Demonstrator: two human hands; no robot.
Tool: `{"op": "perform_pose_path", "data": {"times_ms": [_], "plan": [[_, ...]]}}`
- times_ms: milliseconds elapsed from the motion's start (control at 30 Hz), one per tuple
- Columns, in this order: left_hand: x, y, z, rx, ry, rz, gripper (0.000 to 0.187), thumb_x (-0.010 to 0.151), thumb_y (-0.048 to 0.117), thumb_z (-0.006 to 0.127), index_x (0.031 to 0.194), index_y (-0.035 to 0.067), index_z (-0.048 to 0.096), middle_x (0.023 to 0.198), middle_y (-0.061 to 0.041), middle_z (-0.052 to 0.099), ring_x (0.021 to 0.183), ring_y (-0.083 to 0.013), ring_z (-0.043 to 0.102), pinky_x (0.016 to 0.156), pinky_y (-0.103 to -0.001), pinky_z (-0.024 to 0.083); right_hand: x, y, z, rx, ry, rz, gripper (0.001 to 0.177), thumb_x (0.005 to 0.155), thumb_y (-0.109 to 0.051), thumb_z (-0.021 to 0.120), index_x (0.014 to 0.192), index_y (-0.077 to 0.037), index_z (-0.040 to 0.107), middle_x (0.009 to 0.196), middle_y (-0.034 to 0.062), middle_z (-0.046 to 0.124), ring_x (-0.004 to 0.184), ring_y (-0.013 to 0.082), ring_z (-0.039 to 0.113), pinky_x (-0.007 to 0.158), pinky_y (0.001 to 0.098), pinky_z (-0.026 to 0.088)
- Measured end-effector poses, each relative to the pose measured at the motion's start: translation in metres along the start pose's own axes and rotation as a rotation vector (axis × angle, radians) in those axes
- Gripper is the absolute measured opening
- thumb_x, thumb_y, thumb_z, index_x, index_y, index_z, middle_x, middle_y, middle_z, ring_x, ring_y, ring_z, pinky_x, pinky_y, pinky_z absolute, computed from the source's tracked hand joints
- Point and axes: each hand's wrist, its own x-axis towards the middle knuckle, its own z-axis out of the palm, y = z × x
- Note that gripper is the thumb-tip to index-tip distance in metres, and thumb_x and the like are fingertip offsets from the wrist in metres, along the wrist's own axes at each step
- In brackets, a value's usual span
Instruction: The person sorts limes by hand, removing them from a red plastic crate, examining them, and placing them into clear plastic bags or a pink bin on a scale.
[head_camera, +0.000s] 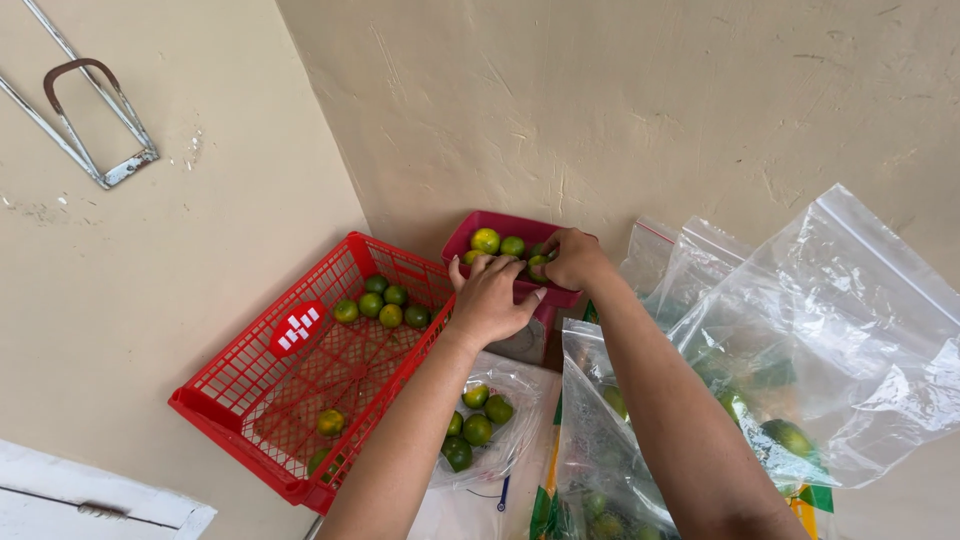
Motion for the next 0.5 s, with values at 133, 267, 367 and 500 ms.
{"op": "perform_pose_path", "data": {"times_ms": [133,267,367,500], "plan": [[0.002,-0.008,0.01,0.107,-0.002,0.015,0.058,0.091,0.042,0.059,0.136,0.004,0.061,0.142,-0.014,0.058,0.139,-0.0307,0.039,0.114,-0.072,-0.005,0.028,0.017,0.024,-0.084,-0.06,-0.003,0.047,0.077,-0.035,0.089,0.115,-0.011,0.077,0.115,0.0199,0.075,0.109,0.0393,0.071,0.087,0.0496,0.06],[0.004,-0.01,0.015,0.143,0.016,0.048,0.058,0.09,0.04,0.061,0.133,0.001,0.062,0.14,-0.017,0.059,0.139,-0.0339,0.04,0.114,-0.074,-0.004,0.042,0.027,0.038,-0.117,-0.095,-0.001,0.042,0.079,-0.032,0.086,0.115,-0.011,0.078,0.113,0.0197,0.075,0.108,0.0395,0.072,0.084,0.0489,0.061],[0.005,-0.015,0.018,0.157,0.019,0.056,0.058,0.091,0.04,0.061,0.133,0.001,0.063,0.14,-0.018,0.059,0.139,-0.0348,0.04,0.114,-0.074,-0.004,0.039,0.022,0.039,-0.143,-0.106,-0.009,0.039,0.084,-0.029,0.081,0.118,-0.01,0.077,0.114,0.0207,0.075,0.109,0.0402,0.071,0.084,0.0495,0.061],[0.007,-0.018,0.024,0.173,0.024,0.054,0.057,0.091,0.039,0.061,0.134,0.002,0.062,0.14,-0.017,0.058,0.139,-0.0347,0.04,0.113,-0.075,-0.003,0.041,0.025,0.042,-0.167,-0.095,-0.035,0.034,0.088,-0.021,0.075,0.119,-0.007,0.076,0.113,0.0225,0.075,0.109,0.0412,0.071,0.084,0.0495,0.062]]}}
